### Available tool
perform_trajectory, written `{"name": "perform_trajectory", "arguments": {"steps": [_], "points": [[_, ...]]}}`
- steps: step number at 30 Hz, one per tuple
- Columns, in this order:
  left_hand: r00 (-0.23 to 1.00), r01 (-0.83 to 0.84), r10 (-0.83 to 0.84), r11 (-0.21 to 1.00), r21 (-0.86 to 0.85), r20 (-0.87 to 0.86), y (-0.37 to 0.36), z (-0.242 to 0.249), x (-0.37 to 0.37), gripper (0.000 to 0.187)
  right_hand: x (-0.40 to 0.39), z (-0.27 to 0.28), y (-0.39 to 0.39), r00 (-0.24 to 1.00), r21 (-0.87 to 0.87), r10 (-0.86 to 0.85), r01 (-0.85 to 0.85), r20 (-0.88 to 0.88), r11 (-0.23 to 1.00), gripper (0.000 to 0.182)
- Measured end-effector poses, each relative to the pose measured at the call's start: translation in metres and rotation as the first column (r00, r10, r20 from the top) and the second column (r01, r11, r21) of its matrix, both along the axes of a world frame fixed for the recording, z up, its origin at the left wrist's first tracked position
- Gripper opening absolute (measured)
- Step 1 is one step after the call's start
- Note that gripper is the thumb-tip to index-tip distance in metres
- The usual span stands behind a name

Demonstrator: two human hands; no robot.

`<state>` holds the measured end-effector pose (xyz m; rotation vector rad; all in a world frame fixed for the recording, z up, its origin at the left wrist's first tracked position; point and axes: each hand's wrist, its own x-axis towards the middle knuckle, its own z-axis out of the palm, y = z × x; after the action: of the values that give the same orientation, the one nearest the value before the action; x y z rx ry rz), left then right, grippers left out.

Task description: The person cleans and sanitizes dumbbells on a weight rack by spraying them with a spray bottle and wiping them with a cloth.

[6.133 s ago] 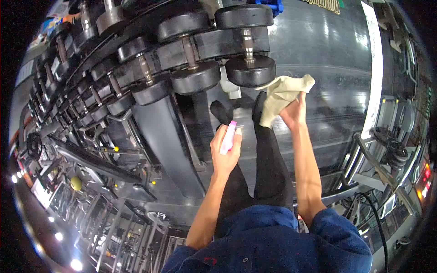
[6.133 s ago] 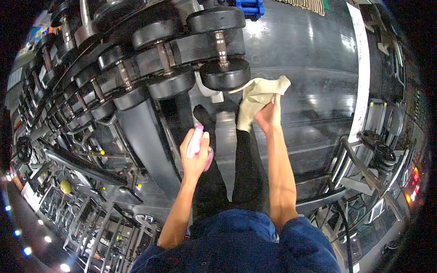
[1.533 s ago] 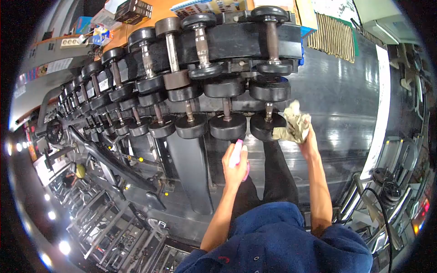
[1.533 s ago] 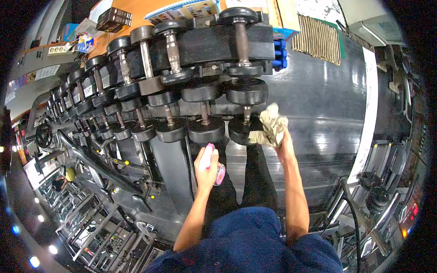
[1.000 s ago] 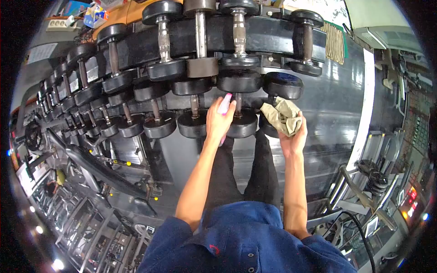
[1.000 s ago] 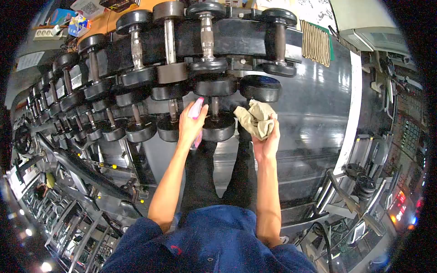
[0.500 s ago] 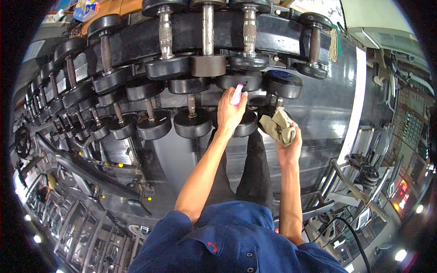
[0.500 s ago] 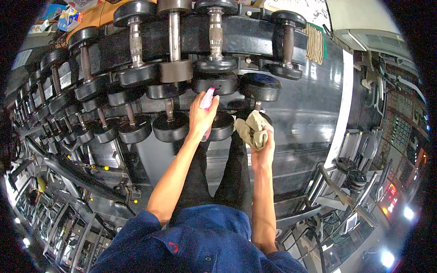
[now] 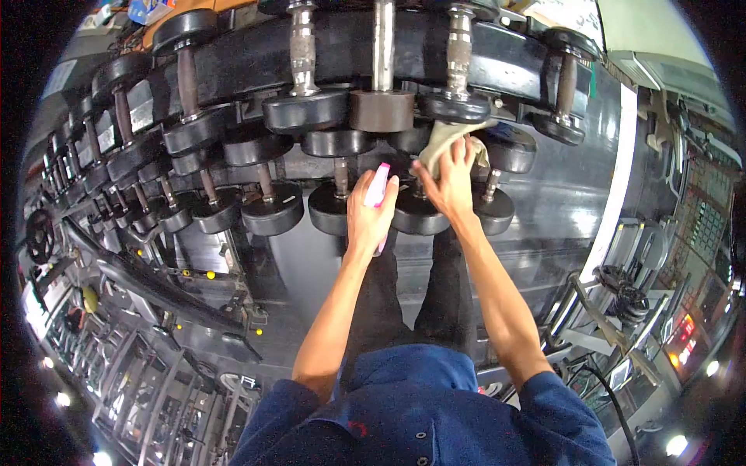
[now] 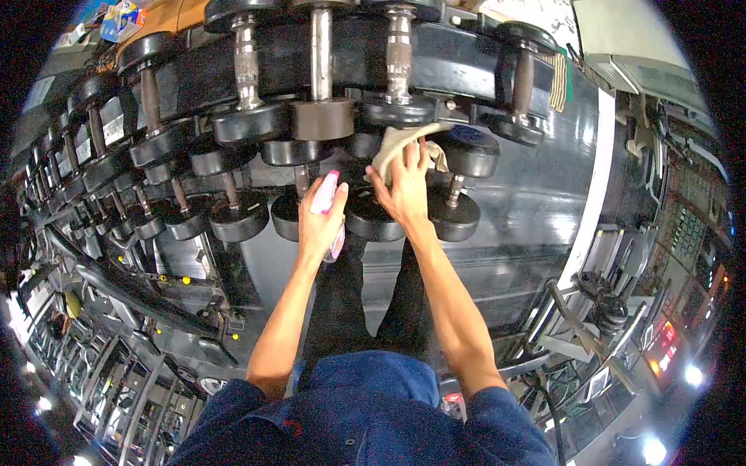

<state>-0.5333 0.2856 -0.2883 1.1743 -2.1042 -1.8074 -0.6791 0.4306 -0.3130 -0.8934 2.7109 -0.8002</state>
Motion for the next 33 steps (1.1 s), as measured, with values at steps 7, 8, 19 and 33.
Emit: {"name": "perform_trajectory", "arguments": {"steps": [7,8,19,33], "points": [[0.997,0.083,-0.083,0.994,-0.071,0.005,0.000,0.008,0.015,0.024,-0.025,-0.004,-0.023,0.878,0.277,0.455,-0.404,-0.150,0.872,0.052],[0.998,0.069,-0.068,0.997,-0.042,0.013,0.002,0.004,0.017,0.023,-0.030,-0.004,-0.030,0.854,0.276,0.488,-0.432,-0.182,0.859,0.053],[0.996,-0.025,0.025,1.000,-0.003,0.085,0.000,-0.003,0.028,0.023,-0.033,-0.062,-0.089,0.773,0.373,0.570,-0.460,-0.279,0.806,0.027],[0.994,-0.035,0.036,0.999,-0.012,0.106,-0.022,-0.003,0.028,0.022,-0.101,-0.107,-0.142,0.889,0.050,0.448,-0.454,0.093,0.890,0.035]]}}
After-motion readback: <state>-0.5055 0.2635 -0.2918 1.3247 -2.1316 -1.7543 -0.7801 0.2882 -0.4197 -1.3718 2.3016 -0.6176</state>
